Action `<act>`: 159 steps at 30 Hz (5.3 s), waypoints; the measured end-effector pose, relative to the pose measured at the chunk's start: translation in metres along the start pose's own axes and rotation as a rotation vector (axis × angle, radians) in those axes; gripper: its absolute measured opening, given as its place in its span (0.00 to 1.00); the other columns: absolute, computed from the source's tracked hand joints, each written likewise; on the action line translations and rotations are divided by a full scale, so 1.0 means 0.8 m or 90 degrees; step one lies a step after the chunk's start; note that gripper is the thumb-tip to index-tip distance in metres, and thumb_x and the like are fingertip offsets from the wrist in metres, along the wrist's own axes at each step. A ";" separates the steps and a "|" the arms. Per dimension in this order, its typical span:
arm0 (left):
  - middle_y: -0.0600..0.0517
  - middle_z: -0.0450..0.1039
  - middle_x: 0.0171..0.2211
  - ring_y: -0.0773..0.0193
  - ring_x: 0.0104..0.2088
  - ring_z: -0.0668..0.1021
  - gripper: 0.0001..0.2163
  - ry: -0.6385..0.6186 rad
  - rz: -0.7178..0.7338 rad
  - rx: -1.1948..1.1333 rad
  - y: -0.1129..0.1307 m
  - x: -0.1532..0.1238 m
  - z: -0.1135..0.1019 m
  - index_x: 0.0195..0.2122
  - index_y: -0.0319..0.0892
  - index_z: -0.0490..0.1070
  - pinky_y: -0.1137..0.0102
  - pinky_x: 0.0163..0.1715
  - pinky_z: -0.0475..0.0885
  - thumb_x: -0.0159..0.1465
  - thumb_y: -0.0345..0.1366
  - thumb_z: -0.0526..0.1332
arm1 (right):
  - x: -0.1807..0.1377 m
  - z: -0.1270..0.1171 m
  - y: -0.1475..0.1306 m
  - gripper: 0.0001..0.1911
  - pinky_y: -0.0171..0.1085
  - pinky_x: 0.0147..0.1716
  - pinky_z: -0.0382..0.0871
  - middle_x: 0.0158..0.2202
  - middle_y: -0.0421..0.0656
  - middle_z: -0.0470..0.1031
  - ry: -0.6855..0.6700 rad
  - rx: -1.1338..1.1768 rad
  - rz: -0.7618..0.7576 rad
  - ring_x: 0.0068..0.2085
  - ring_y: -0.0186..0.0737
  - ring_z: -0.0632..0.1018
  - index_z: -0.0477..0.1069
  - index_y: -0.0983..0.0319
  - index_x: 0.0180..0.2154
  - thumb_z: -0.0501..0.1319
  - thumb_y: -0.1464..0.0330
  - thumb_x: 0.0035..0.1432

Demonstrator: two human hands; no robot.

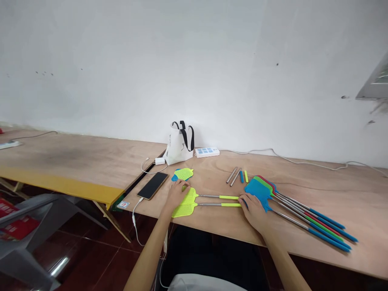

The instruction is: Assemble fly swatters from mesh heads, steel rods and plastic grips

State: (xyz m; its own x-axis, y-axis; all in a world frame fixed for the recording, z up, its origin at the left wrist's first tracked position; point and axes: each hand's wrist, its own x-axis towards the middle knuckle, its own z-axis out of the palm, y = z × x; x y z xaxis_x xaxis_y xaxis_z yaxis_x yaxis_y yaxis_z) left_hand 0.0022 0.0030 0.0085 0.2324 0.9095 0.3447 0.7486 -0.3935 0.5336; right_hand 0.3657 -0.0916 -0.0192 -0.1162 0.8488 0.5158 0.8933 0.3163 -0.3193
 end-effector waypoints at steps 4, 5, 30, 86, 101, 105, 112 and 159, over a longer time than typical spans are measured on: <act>0.49 0.75 0.45 0.54 0.49 0.76 0.08 0.002 0.002 -0.002 0.000 -0.001 0.000 0.39 0.46 0.76 0.59 0.53 0.67 0.69 0.39 0.57 | 0.000 -0.002 0.001 0.14 0.49 0.54 0.67 0.46 0.45 0.78 -0.009 0.033 -0.017 0.50 0.45 0.77 0.69 0.55 0.41 0.45 0.69 0.71; 0.49 0.75 0.45 0.53 0.49 0.76 0.08 0.002 0.001 -0.001 0.001 -0.001 -0.001 0.39 0.46 0.76 0.59 0.53 0.67 0.69 0.39 0.57 | 0.000 -0.002 0.001 0.15 0.49 0.54 0.67 0.46 0.45 0.78 -0.011 0.035 -0.024 0.50 0.45 0.76 0.69 0.56 0.41 0.45 0.71 0.70; 0.49 0.75 0.44 0.53 0.49 0.75 0.08 0.015 0.010 0.016 0.010 -0.003 -0.004 0.38 0.45 0.75 0.58 0.53 0.66 0.69 0.38 0.57 | -0.001 0.000 0.008 0.17 0.47 0.53 0.68 0.47 0.44 0.77 -0.029 -0.030 -0.060 0.49 0.45 0.77 0.70 0.55 0.42 0.48 0.78 0.60; 0.48 0.75 0.45 0.52 0.49 0.75 0.07 0.006 0.002 0.024 0.014 -0.004 -0.006 0.40 0.46 0.75 0.57 0.54 0.66 0.69 0.38 0.58 | 0.000 -0.004 0.003 0.17 0.46 0.51 0.69 0.46 0.44 0.77 -0.021 -0.018 -0.068 0.48 0.45 0.77 0.71 0.55 0.44 0.48 0.76 0.63; 0.49 0.75 0.45 0.52 0.49 0.75 0.07 0.010 0.011 0.029 0.011 -0.003 -0.004 0.40 0.45 0.75 0.57 0.53 0.66 0.69 0.38 0.58 | 0.000 -0.007 -0.005 0.17 0.48 0.51 0.68 0.46 0.45 0.77 -0.021 -0.005 -0.049 0.48 0.46 0.76 0.71 0.55 0.43 0.47 0.76 0.64; 0.49 0.74 0.45 0.52 0.49 0.75 0.06 0.007 0.015 0.034 0.008 -0.002 -0.003 0.40 0.45 0.75 0.57 0.53 0.66 0.69 0.38 0.58 | 0.001 -0.007 -0.004 0.17 0.47 0.51 0.68 0.46 0.44 0.77 -0.015 -0.014 -0.054 0.48 0.46 0.77 0.71 0.55 0.43 0.48 0.76 0.64; 0.49 0.75 0.45 0.52 0.49 0.75 0.07 0.006 0.014 0.031 0.010 -0.003 -0.004 0.41 0.45 0.75 0.57 0.54 0.66 0.69 0.38 0.59 | 0.001 -0.008 -0.004 0.16 0.45 0.49 0.69 0.45 0.44 0.77 -0.010 -0.034 -0.065 0.45 0.45 0.77 0.71 0.56 0.42 0.48 0.77 0.63; 0.48 0.75 0.44 0.52 0.49 0.75 0.08 0.014 0.014 0.026 0.012 -0.003 -0.004 0.40 0.45 0.75 0.57 0.54 0.67 0.69 0.38 0.57 | 0.001 -0.007 -0.003 0.17 0.46 0.52 0.68 0.46 0.45 0.77 -0.019 -0.006 -0.056 0.50 0.45 0.76 0.70 0.55 0.42 0.47 0.77 0.64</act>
State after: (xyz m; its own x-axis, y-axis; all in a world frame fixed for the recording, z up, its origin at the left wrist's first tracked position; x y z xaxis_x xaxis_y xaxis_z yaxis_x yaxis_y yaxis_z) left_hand 0.0068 -0.0032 0.0151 0.2353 0.8977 0.3725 0.7681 -0.4066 0.4946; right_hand 0.3660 -0.0937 -0.0135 -0.2072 0.8304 0.5172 0.8833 0.3860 -0.2659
